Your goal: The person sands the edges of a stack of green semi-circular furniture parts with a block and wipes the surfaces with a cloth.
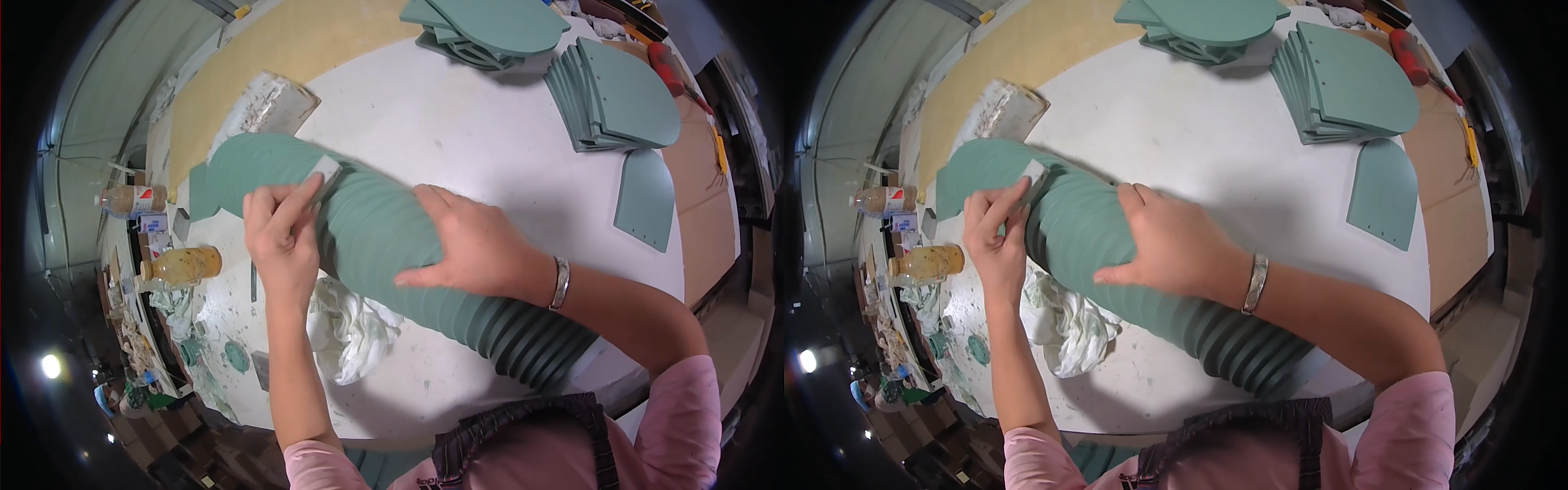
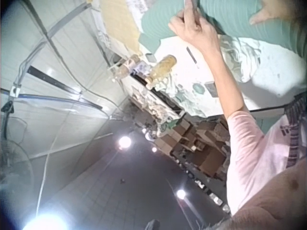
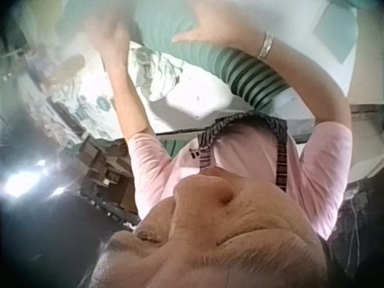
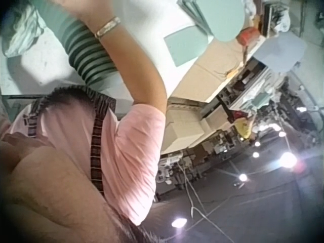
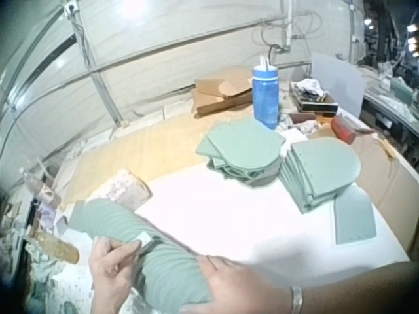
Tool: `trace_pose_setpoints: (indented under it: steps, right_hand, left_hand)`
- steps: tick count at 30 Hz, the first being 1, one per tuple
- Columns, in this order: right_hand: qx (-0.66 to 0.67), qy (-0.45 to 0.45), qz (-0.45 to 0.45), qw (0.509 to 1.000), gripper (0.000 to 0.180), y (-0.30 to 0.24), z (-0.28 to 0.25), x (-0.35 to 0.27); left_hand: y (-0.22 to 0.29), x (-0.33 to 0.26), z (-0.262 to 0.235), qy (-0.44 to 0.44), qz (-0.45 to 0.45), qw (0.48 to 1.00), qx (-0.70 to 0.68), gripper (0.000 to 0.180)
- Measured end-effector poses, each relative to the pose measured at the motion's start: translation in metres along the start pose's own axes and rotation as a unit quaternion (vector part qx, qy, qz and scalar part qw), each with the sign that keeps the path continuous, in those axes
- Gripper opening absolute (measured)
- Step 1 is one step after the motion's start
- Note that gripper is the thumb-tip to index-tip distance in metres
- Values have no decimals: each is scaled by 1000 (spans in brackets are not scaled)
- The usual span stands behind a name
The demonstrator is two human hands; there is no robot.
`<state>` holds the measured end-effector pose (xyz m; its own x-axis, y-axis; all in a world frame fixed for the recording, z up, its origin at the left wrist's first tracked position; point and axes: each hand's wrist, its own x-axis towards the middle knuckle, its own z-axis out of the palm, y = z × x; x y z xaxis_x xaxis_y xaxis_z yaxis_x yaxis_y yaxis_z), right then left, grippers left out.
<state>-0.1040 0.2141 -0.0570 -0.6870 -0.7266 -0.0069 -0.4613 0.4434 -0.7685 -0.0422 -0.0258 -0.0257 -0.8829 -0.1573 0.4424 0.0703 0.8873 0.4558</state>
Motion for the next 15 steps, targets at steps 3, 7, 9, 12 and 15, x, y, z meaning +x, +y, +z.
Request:
trace_pose_setpoints:
  steps: [3,7,9,12,15]
  right_hand:
    - [7,3,10,1000,89,1,2,-1]
    - [8,-13,8,1000,89,-4,0,0]
    - [13,-14,6,1000,89,-2,1,0]
    - [7,5,4,1000,89,3,0,-2]
    - [5,-41,48,998,96,-1,-5,-1]
  left_hand:
    - [8,-7,-13,-30,3,999,16,46]
    - [6,1,5,-14,18,1000,11,43]
    - [8,6,6,-7,18,1000,-13,42]
    - [4,-7,-12,-48,42,997,52,40]
    - [-3,-29,-42,-47,27,995,85,38]
